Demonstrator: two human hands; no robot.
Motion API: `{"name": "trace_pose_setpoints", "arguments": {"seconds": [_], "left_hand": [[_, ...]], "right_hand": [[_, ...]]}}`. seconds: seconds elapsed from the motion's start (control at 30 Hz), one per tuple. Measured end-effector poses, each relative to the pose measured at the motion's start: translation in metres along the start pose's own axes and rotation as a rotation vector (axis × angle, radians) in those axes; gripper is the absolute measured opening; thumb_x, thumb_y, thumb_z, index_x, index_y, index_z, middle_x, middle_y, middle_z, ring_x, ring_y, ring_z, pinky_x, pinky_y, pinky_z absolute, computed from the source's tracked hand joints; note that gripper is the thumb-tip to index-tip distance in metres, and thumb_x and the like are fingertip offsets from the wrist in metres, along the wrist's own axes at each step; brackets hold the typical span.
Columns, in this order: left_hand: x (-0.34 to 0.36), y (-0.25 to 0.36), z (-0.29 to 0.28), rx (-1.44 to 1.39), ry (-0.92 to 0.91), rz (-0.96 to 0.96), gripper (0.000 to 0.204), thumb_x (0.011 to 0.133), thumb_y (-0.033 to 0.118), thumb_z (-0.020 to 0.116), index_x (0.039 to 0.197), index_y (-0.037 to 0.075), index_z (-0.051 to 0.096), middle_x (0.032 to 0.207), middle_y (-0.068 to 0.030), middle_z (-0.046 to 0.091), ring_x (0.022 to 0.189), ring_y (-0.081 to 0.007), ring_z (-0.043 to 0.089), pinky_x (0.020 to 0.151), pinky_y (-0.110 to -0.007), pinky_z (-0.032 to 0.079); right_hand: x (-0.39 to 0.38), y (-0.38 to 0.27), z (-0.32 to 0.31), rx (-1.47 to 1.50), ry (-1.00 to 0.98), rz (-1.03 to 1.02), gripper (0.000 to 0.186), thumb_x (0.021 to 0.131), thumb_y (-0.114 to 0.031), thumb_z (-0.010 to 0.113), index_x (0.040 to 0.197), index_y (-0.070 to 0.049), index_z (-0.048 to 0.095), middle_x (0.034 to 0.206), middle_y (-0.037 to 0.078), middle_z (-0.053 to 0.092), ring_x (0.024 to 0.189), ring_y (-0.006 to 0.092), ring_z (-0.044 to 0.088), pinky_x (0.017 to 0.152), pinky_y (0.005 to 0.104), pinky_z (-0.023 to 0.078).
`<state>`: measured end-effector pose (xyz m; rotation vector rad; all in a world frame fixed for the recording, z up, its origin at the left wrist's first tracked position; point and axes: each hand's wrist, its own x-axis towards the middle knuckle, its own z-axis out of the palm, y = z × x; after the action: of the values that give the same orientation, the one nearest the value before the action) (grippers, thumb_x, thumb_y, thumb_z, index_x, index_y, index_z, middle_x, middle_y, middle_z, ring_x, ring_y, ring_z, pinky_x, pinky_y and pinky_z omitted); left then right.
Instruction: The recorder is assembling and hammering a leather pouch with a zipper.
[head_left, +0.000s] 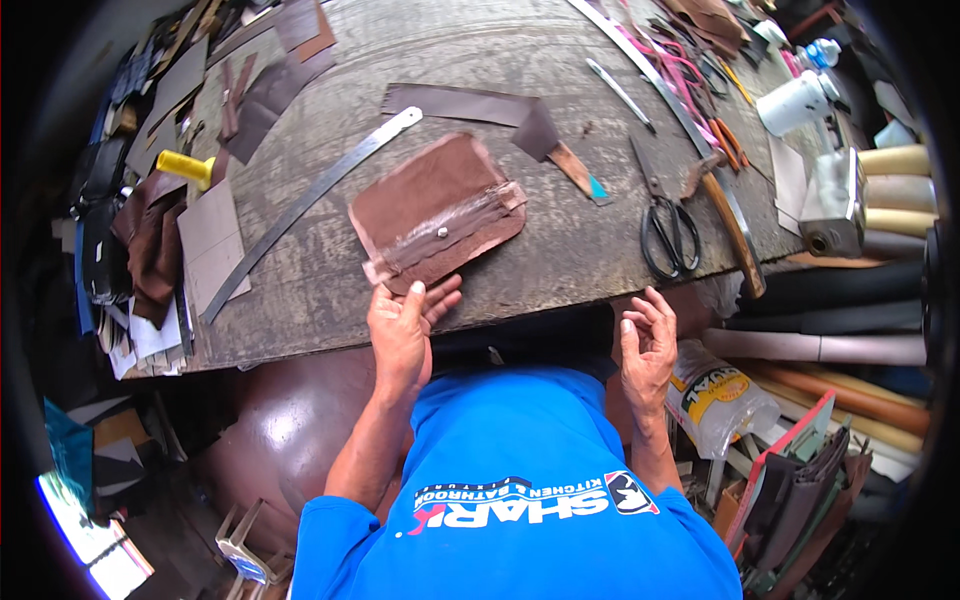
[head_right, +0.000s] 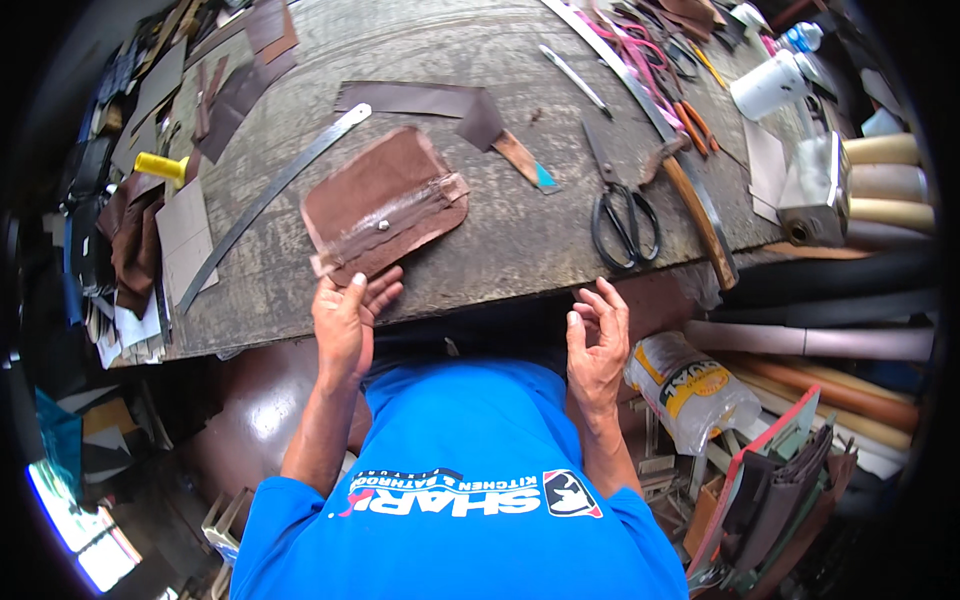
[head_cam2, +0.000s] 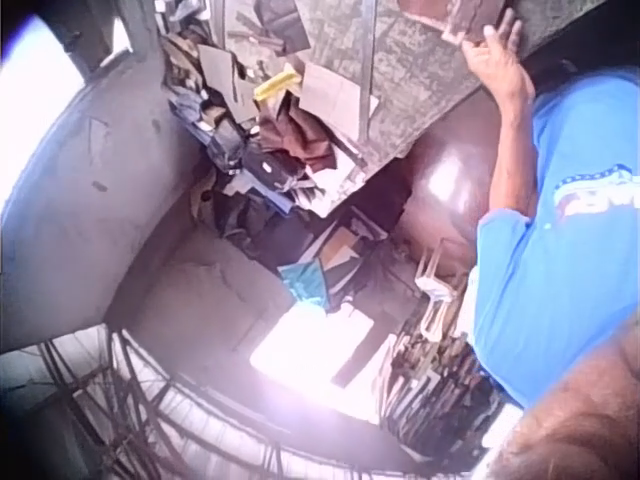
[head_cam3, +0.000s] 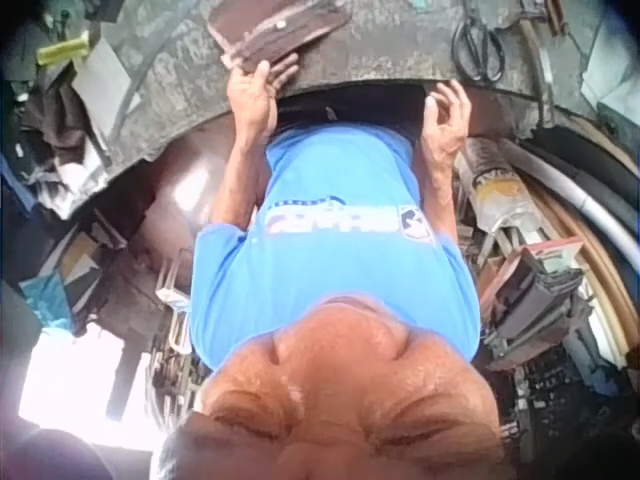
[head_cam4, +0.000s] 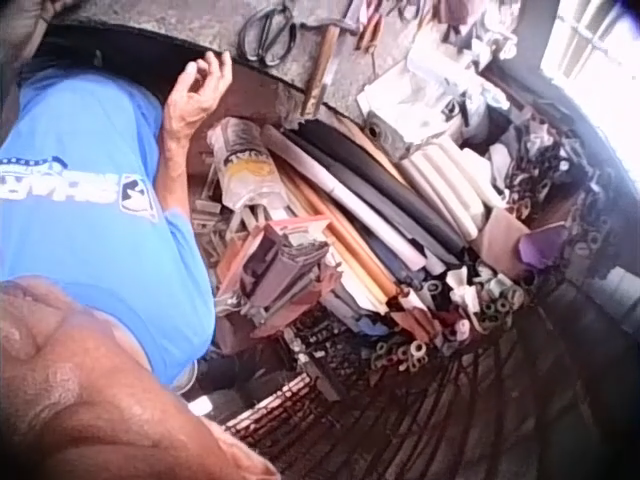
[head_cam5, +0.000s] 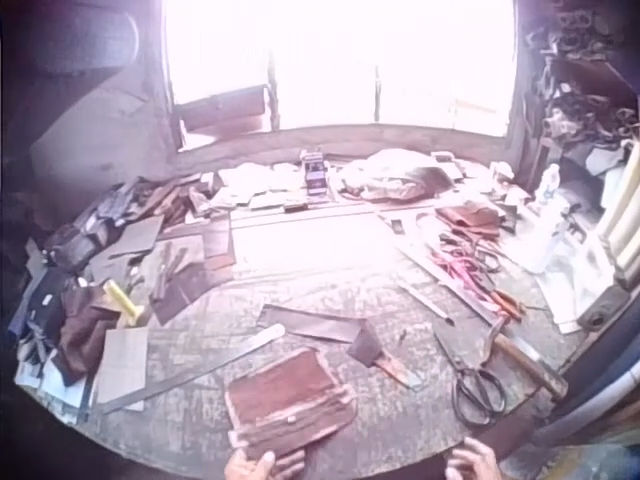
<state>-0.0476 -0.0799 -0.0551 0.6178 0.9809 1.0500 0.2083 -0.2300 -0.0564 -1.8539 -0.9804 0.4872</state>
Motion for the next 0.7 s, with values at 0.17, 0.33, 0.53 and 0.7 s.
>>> {"name": "trace_pose_setpoints", "arguments": {"seconds": [0.17, 0.33, 0.53, 0.7], "left_hand": [[-0.008, 0.008, -0.011, 0.017, 0.026, -0.042, 0.032, 0.104, 0.005, 0.049, 0.133, -0.004, 0.039, 0.129, -0.025, 0.059, 0.112, -0.0392, 0.067, 0.087, -0.044, 0.061], [-0.01, 0.024, -0.03, 0.092, -0.004, -0.119, 0.03, 0.103, 0.002, 0.046, 0.131, -0.007, 0.039, 0.122, -0.0272, 0.062, 0.103, -0.0366, 0.071, 0.078, -0.04, 0.064], [-0.02, 0.041, -0.051, 0.39, 0.164, -0.138, 0.04, 0.101, 0.01, 0.056, 0.131, -0.006, 0.036, 0.099, -0.0201, 0.065, 0.069, -0.0222, 0.07, 0.058, -0.029, 0.06], [-0.008, 0.052, -0.079, 0.64, 0.327, 0.112, 0.043, 0.1, 0.009, 0.06, 0.134, -0.003, 0.037, 0.09, -0.0103, 0.064, 0.066, -0.0123, 0.064, 0.054, -0.023, 0.053]], "right_hand": [[0.014, -0.024, 0.024, -0.174, -0.041, -0.248, 0.027, 0.092, 0.003, 0.063, 0.119, 0.001, 0.065, 0.138, 0.018, 0.054, 0.101, 0.0198, 0.066, 0.085, 0.0299, 0.057], [0.038, -0.031, 0.049, -0.342, -0.075, -0.485, 0.034, 0.086, 0.005, 0.067, 0.12, 0.0, 0.064, 0.131, 0.019, 0.058, 0.113, 0.0333, 0.062, 0.093, 0.0415, 0.054], [0.053, -0.021, 0.059, -0.645, -0.114, -0.517, 0.045, 0.09, -0.006, 0.067, 0.134, -0.005, 0.058, 0.132, 0.012, 0.062, 0.121, 0.0308, 0.055, 0.105, 0.0445, 0.042], [0.059, -0.021, 0.058, -0.815, -0.217, -0.524, 0.051, 0.095, -0.016, 0.063, 0.144, -0.006, 0.053, 0.144, 0.009, 0.057, 0.119, 0.0291, 0.051, 0.103, 0.0419, 0.037]]}}
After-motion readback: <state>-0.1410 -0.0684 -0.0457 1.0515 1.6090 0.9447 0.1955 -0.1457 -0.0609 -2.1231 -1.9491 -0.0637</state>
